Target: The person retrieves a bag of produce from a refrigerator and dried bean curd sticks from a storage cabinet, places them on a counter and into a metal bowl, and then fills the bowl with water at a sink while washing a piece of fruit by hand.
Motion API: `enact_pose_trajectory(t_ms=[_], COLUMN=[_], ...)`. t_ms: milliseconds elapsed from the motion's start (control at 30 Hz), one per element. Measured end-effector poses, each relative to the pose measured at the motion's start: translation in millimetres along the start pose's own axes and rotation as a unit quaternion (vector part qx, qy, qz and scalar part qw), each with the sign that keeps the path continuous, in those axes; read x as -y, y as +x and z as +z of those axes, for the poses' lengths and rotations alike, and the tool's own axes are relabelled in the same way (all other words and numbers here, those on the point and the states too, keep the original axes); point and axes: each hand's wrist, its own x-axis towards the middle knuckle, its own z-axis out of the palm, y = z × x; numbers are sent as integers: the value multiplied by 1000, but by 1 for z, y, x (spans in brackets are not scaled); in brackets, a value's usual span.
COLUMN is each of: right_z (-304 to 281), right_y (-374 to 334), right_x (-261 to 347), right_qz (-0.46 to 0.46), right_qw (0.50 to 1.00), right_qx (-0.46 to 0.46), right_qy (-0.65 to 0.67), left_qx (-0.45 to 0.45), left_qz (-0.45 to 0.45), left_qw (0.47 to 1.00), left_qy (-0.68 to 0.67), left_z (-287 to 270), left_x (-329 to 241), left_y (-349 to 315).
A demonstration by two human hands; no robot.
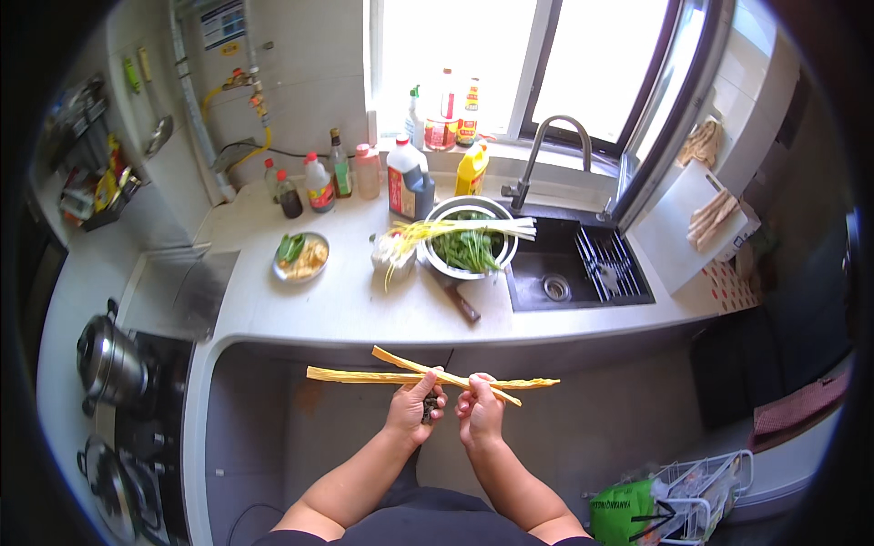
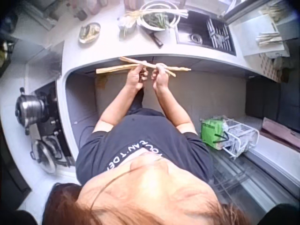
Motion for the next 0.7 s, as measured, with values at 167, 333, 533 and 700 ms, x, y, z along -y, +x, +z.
enact_pose_trajectory(t_ms=[167, 333, 533, 700], right_z=[57, 87, 66, 51], right_y=[100, 162, 238, 327], right_x=[25, 56, 95, 126], right_qz=[-2, 40, 82, -95], right_qw=[1000, 999, 930, 896], right_qx=[-10, 7, 149, 37], right_qy=[7, -14, -325, -431], left_qx=[3, -22, -105, -146], left_qz=[-32, -40, -8, 66], left_qw=[999, 998, 994, 986], left_qy=[34, 39, 1, -41], left_z=[42, 72, 72, 71], left_x=[-64, -93, -116, -137], left_y=[108, 180, 239, 241])
